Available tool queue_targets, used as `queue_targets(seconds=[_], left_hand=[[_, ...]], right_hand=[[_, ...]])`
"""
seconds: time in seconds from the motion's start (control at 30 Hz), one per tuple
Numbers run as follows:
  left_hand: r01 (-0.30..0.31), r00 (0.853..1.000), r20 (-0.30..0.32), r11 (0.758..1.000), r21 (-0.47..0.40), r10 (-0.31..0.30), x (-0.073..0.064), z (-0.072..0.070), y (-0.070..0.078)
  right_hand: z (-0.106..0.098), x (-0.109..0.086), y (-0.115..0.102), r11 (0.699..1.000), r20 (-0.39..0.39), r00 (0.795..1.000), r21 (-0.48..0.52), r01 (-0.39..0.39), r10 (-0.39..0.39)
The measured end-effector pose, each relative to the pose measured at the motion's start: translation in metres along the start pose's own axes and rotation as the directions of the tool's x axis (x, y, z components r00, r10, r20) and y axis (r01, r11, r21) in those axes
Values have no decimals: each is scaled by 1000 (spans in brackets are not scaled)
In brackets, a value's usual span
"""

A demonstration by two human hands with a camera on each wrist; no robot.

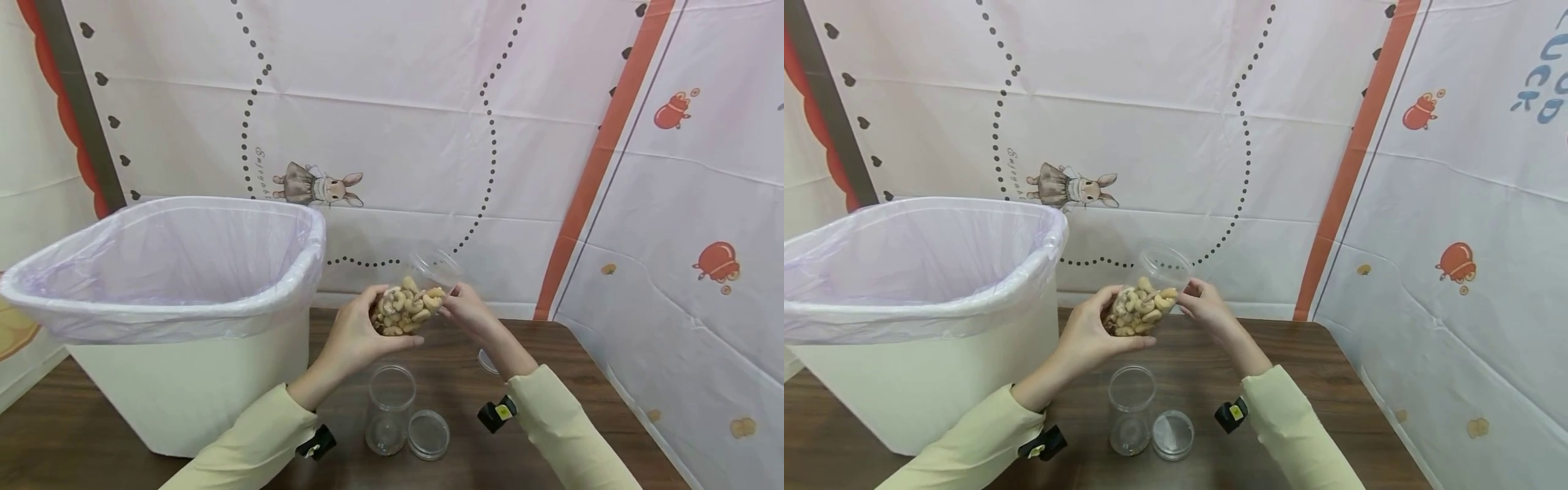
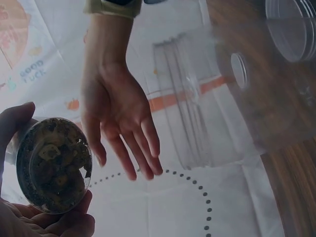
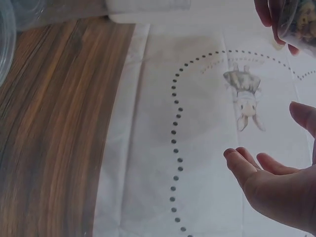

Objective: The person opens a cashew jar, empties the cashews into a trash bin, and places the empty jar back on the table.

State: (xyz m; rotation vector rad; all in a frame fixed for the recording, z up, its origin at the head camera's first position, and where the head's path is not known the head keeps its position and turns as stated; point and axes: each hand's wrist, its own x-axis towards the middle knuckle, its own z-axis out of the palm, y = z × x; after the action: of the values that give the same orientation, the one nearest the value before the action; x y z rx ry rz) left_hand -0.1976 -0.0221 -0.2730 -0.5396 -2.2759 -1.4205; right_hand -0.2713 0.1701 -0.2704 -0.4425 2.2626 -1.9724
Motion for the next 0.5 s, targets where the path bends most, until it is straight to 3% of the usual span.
queue_targets(seconds=[0.3,0.5], left_hand=[[10,1000,26,999,-32,-10,-14,-17,13],[-49,998,40,996,-71,52,-21,-29,25]], right_hand=[[16,-2,-20,999,48,998,23,32,-33],[25,-6,-32,995,109,990,56,78,-84]])
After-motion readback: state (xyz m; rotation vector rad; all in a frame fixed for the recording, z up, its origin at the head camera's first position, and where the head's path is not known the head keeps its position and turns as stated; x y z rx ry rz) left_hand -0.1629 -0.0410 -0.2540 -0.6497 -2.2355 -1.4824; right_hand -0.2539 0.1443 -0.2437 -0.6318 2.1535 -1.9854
